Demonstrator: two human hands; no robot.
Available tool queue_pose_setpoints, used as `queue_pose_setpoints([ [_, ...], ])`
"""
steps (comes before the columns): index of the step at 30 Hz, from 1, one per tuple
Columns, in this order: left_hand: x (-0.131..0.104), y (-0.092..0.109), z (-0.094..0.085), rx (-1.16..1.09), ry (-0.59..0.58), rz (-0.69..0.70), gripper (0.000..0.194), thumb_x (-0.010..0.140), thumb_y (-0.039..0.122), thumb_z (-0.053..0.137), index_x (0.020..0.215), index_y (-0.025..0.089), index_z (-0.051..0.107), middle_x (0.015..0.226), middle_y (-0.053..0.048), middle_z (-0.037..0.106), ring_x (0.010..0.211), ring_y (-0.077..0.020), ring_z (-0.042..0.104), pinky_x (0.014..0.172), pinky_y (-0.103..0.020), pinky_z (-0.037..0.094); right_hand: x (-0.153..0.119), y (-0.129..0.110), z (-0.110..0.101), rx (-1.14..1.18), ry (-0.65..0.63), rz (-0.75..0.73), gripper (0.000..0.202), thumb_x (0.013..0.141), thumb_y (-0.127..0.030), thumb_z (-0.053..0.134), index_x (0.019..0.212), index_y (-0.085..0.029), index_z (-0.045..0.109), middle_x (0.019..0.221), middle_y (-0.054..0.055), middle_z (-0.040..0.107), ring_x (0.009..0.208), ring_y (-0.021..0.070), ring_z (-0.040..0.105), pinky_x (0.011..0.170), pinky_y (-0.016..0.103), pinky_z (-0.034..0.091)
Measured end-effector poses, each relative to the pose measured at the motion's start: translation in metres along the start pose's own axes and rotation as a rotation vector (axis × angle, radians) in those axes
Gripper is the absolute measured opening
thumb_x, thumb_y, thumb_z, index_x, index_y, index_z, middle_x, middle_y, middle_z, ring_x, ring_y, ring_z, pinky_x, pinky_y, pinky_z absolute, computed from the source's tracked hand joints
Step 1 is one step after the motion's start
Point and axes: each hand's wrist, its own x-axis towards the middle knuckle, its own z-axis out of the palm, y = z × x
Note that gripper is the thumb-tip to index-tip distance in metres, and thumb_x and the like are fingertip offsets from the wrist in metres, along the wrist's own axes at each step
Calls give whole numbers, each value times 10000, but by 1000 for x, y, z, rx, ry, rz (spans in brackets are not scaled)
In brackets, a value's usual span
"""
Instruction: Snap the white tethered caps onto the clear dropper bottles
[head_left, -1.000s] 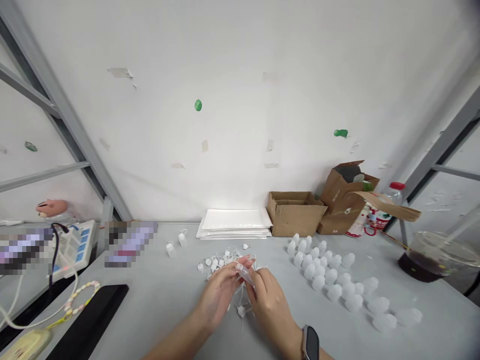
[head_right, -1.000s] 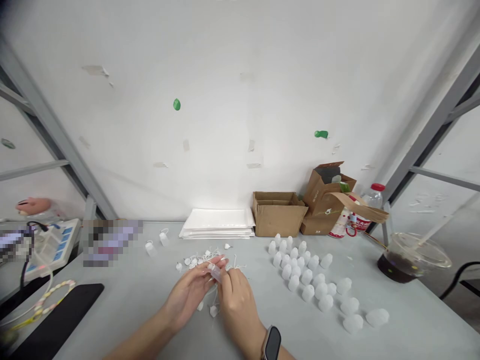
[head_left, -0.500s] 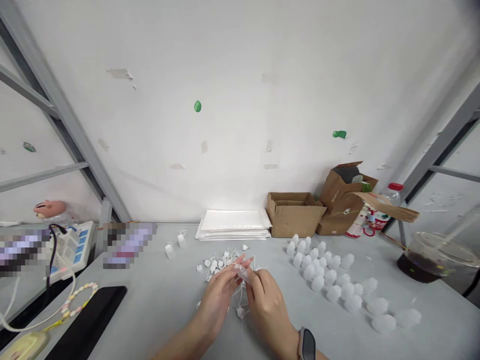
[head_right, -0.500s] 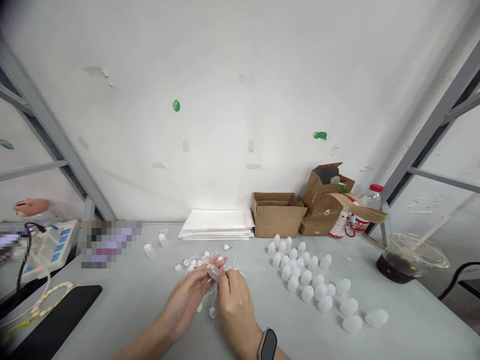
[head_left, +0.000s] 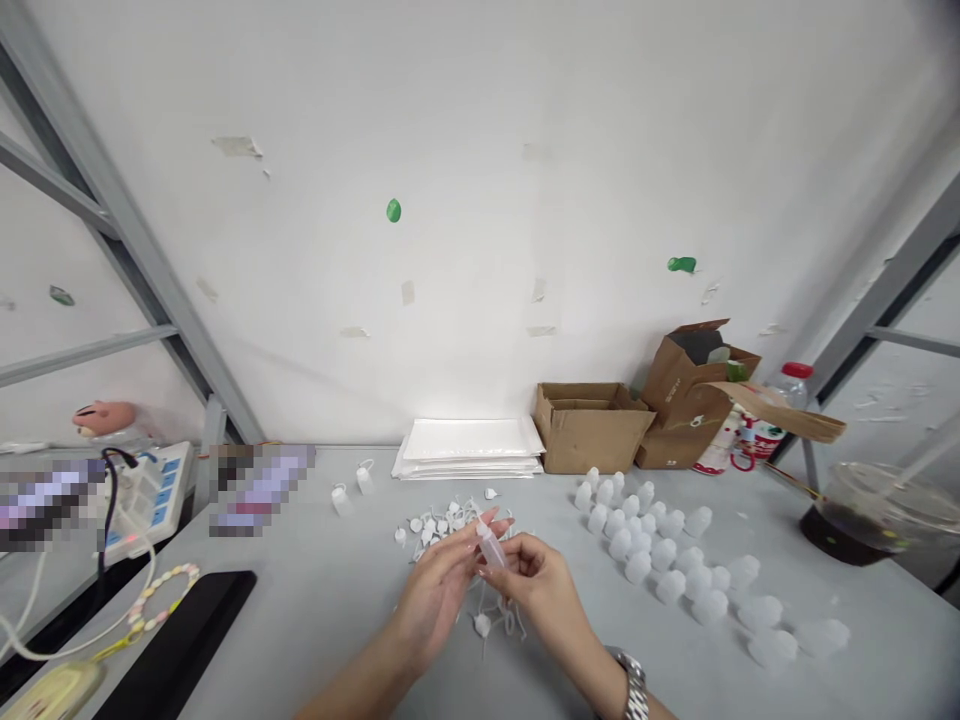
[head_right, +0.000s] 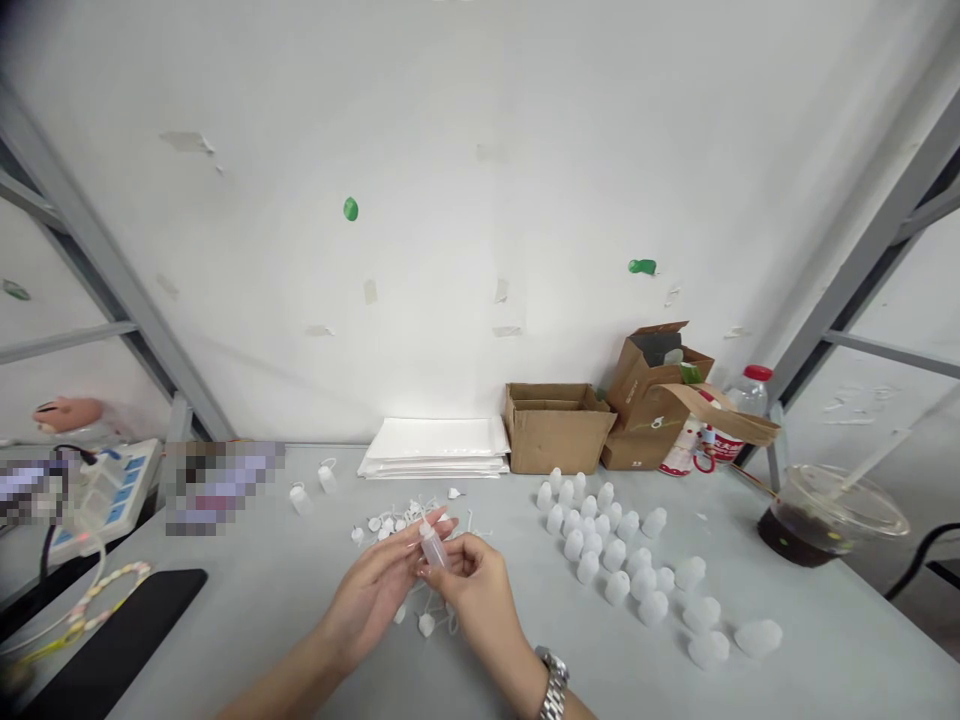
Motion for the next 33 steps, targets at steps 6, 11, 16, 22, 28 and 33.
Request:
queue_pose_setpoints([
  [6, 1, 1, -1, -59, -26, -44, 357, 738, 244, 557, 1073, 158, 645, 1137, -114, 634, 1217, -295, 411, 996, -424, 276, 2, 1, -2, 203, -81, 71, 313, 478, -355, 824, 623, -139, 651, 551, -16, 601, 443, 77, 453, 446, 211, 364],
  [11, 3, 3, 0, -95, -30, -80, 371, 717, 249, 568, 1064, 143, 644, 1099, -110, 646, 1234, -279, 385, 995, -391, 278, -1, 1, -4, 332, -145, 123, 271, 528, -318, 813, 664, -124, 681, 603, 18, 641, 469, 80, 482, 473, 205, 382],
  [16, 4, 3, -3, -109, -48, -103, 369, 720, 259, 572, 1066, 147, 638, 1039, -102, 663, 1190, -263, 436, 992, -378, 284, 0, -1, -6, 428, -251, 172, 207, 596, -268, 782, 680, -104, 689, 626, 40, 649, 435, 56, 471, 473, 196, 371],
  [22, 2, 4, -2, -113, -66, -120, 360, 731, 230, 578, 1078, 149, 635, 1008, -101, 670, 1098, -241, 516, 960, -353, 320, -1, 0, -6, 518, -368, 174, 215, 625, -278, 761, 712, -95, 690, 600, 20, 606, 418, 46, 442, 455, 191, 343],
  [28, 5, 21, -5, 277, 19, 41, 370, 708, 314, 666, 1060, 211, 622, 1021, -81, 638, 996, -234, 552, 916, -366, 355, 0, -11, -12, 550, -366, 158, 223, 668, -329, 730, 678, -116, 665, 601, -4, 549, 428, 38, 362, 454, 192, 306],
  [33, 3, 28, -17, 1151, -179, 93, 283, 553, 360, 767, 789, 229, 680, 874, -16, 578, 859, -202, 521, 818, -319, 393, 5, -18, -26, 523, -205, 106, 265, 645, -337, 742, 803, -132, 684, 634, -10, 543, 474, 57, 377, 498, 205, 328],
])
